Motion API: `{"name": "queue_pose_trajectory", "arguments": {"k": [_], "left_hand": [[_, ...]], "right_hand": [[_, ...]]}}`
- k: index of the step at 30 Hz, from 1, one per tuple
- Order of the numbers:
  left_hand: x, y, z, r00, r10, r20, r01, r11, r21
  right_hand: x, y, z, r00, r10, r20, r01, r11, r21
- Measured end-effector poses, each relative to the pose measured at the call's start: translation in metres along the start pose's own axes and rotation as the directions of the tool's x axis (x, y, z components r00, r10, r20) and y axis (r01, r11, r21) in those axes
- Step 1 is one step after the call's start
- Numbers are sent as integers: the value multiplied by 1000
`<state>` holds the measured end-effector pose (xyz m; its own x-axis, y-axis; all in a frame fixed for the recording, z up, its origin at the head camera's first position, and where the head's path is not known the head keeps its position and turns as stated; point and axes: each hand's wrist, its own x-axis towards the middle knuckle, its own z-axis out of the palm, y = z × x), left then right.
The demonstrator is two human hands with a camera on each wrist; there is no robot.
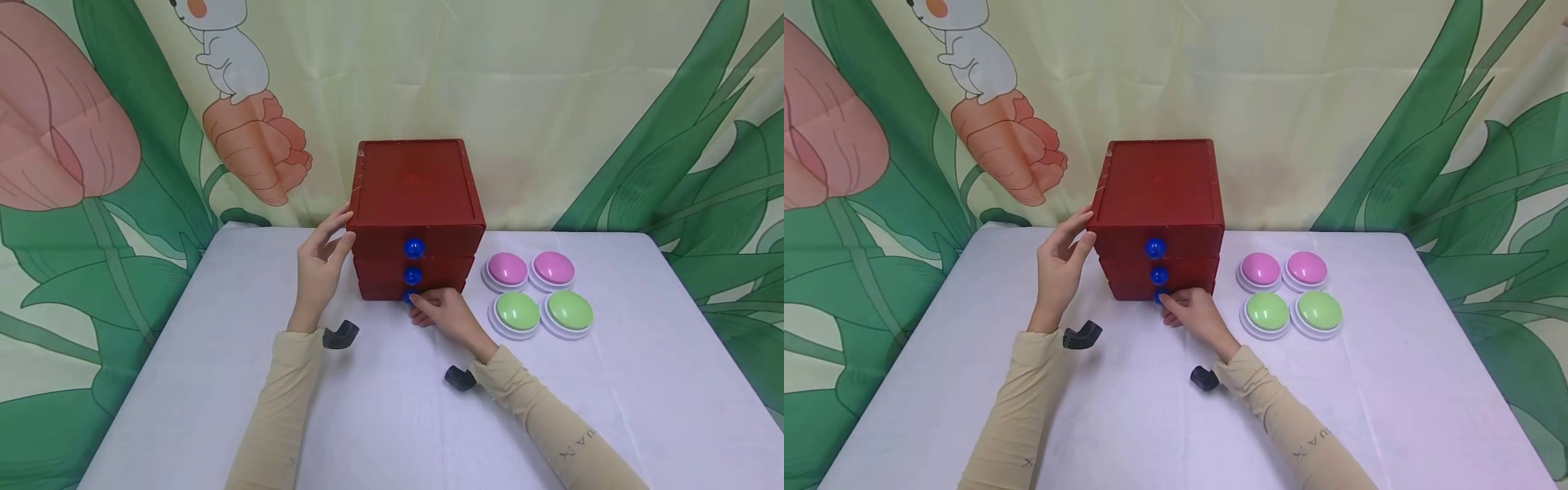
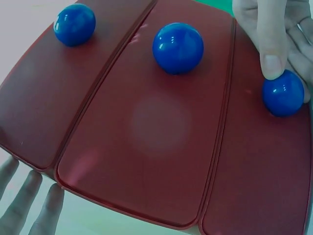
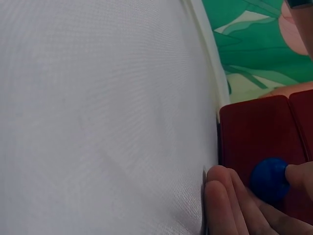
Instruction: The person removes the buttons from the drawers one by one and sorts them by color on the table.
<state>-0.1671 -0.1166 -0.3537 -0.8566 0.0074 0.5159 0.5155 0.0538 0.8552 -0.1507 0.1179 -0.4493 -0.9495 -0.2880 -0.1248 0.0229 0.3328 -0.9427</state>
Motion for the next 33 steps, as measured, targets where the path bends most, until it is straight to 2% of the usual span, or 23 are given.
{"name": "queue_pose_trajectory", "arguments": {"k": [5, 15, 19, 22, 28, 33], "left_hand": [[0, 14, 2, 1000, -9, -4, 9, 999, 48], [1, 23, 4, 1000, -20, -14, 21, 991, 131], [0, 26, 2, 1000, -8, -19, 11, 990, 144], [-1, 24, -1, 1000, 2, -24, 2, 988, 157], [-5, 9, -11, 1000, 9, -26, -4, 983, 185], [-13, 12, -17, 999, 44, -22, -38, 972, 233]], "right_hand": [[2, 1, 0, 1000, -4, -13, 4, 1000, -26], [4, -3, -2, 1000, -18, -17, 17, 999, -48], [1, -6, -2, 999, -17, -40, 13, 996, -92], [-4, -10, -5, 996, -46, -75, 34, 988, -153], [-18, -24, -11, 977, -154, -144, 107, 951, -291], [-33, -39, -15, 952, -257, -165, 187, 917, -351]]}}
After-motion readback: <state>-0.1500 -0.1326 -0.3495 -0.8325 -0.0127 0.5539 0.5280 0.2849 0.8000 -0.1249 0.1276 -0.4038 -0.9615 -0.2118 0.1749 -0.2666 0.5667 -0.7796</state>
